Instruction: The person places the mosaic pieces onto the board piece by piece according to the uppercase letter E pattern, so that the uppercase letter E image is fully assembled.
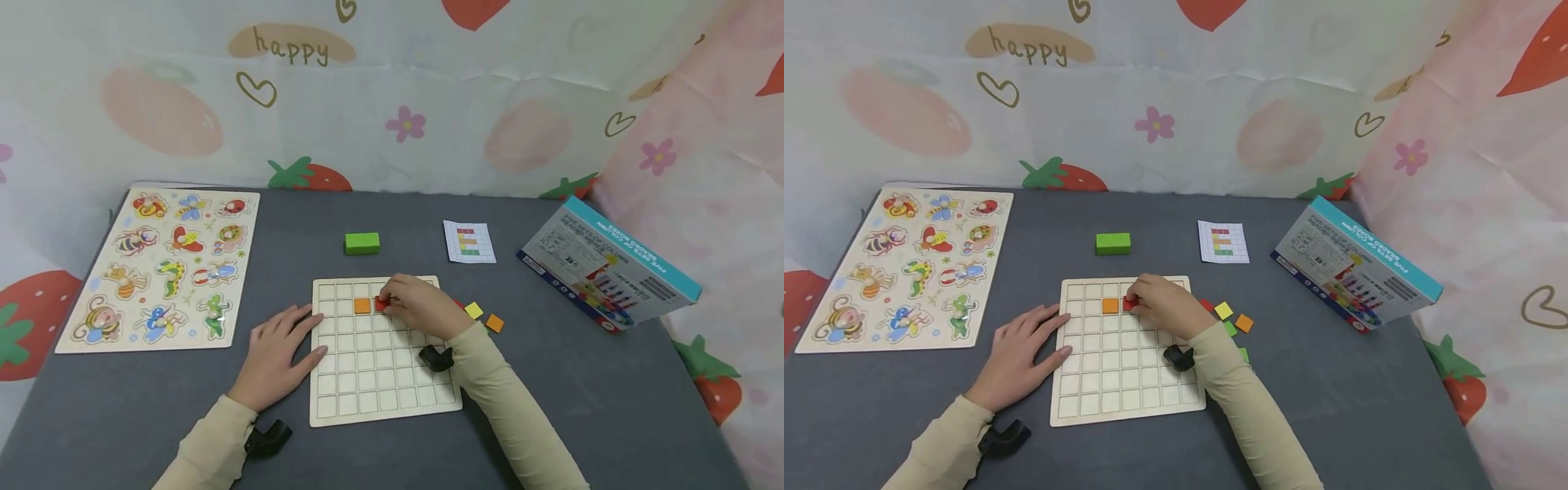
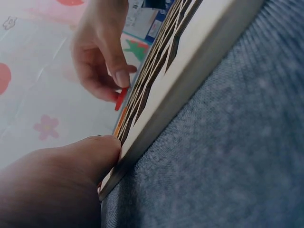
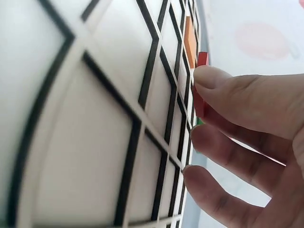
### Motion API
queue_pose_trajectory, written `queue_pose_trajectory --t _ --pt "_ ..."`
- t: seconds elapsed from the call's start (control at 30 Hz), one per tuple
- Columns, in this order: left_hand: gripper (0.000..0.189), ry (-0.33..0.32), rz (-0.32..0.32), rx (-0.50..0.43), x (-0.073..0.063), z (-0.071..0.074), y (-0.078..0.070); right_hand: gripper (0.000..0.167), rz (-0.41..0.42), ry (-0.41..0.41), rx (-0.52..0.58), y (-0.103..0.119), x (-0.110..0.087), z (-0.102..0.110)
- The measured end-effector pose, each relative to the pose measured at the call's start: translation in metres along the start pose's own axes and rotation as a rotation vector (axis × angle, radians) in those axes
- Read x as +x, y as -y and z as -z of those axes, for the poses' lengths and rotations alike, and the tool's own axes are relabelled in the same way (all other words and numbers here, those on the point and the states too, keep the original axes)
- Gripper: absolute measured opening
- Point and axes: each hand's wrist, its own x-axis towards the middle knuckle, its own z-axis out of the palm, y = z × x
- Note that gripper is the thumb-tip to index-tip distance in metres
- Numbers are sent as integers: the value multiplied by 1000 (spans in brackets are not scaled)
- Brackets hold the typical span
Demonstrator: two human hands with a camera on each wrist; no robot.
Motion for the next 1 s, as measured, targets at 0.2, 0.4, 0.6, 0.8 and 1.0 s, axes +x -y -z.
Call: queue_pose_trajectory --t 0.2,0.4,0.6,0.8,1.0 --pt "57 -7 -7 -2 0 -1 -1 18 -6 27 -29 2 4 -5" --pt "57 -16 -12 1 -1 0 -1 20 2 15 -47 3 4 -6" --pt "56 -8 -6 10 -1 -2 0 20 -6 15 -45 4 3 -5" --pt "57 -1 -5 3 -1 -1 0 19 8 14 -59 6 3 -5" --pt "57 0 -1 -2 -1 1 -1 17 12 21 -53 5 4 -5"
